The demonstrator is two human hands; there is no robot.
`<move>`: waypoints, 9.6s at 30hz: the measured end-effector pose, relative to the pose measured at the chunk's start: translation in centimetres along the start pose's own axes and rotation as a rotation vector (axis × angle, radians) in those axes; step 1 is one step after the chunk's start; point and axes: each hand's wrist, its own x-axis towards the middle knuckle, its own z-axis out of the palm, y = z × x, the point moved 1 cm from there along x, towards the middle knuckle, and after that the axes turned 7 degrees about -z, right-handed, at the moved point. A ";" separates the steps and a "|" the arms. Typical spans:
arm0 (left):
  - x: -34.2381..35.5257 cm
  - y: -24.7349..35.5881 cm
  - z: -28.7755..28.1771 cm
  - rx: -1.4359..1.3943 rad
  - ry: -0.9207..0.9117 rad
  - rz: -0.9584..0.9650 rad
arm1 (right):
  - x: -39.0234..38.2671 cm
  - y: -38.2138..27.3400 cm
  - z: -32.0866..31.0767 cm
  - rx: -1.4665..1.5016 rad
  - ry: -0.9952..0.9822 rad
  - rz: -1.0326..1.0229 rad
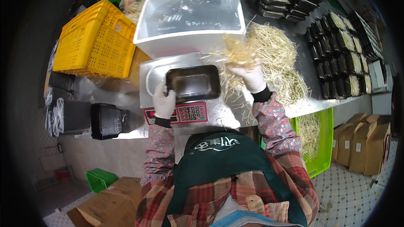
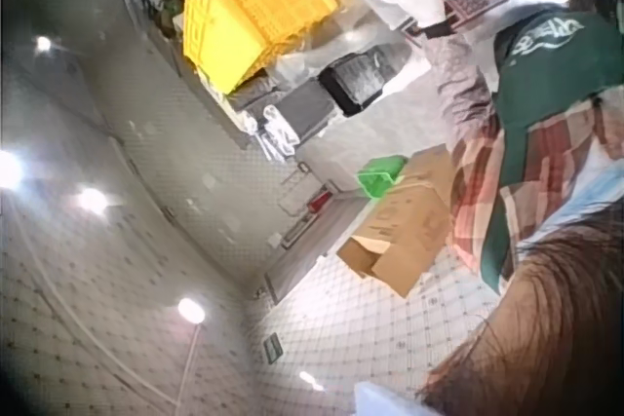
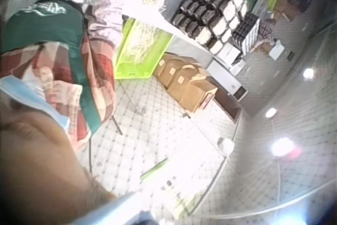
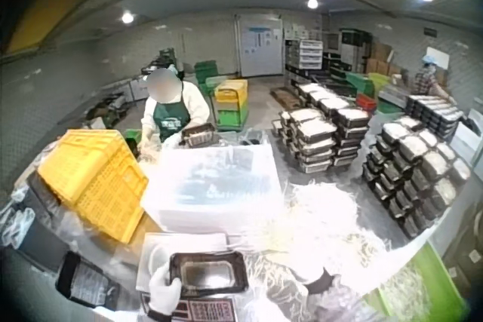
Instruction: The person portions bean sprouts by hand into black plastic trays placed on a digital scale. They repeatedly scoop sprouts from a large pile, place them in trays, and stack the filled trays on the counter.
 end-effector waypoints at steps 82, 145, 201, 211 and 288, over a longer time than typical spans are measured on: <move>-1.7 4.4 40.6 0.764 -1.156 0.641 | -21.6 2.2 -26.8 -1.645 0.262 0.478; -7.4 -7.4 19.8 -0.272 -0.481 -0.596 | -14.9 11.2 -18.1 -0.434 0.490 0.582; -4.6 -5.2 23.3 0.616 -0.764 0.348 | -16.9 12.7 -19.0 -1.400 -0.241 0.340; -6.5 -2.9 20.8 0.528 -0.739 0.508 | -12.7 5.3 -17.0 -0.923 0.084 0.501; -0.7 8.2 -0.5 0.263 -0.226 0.419 | -11.6 12.0 -22.3 -2.004 -0.130 0.203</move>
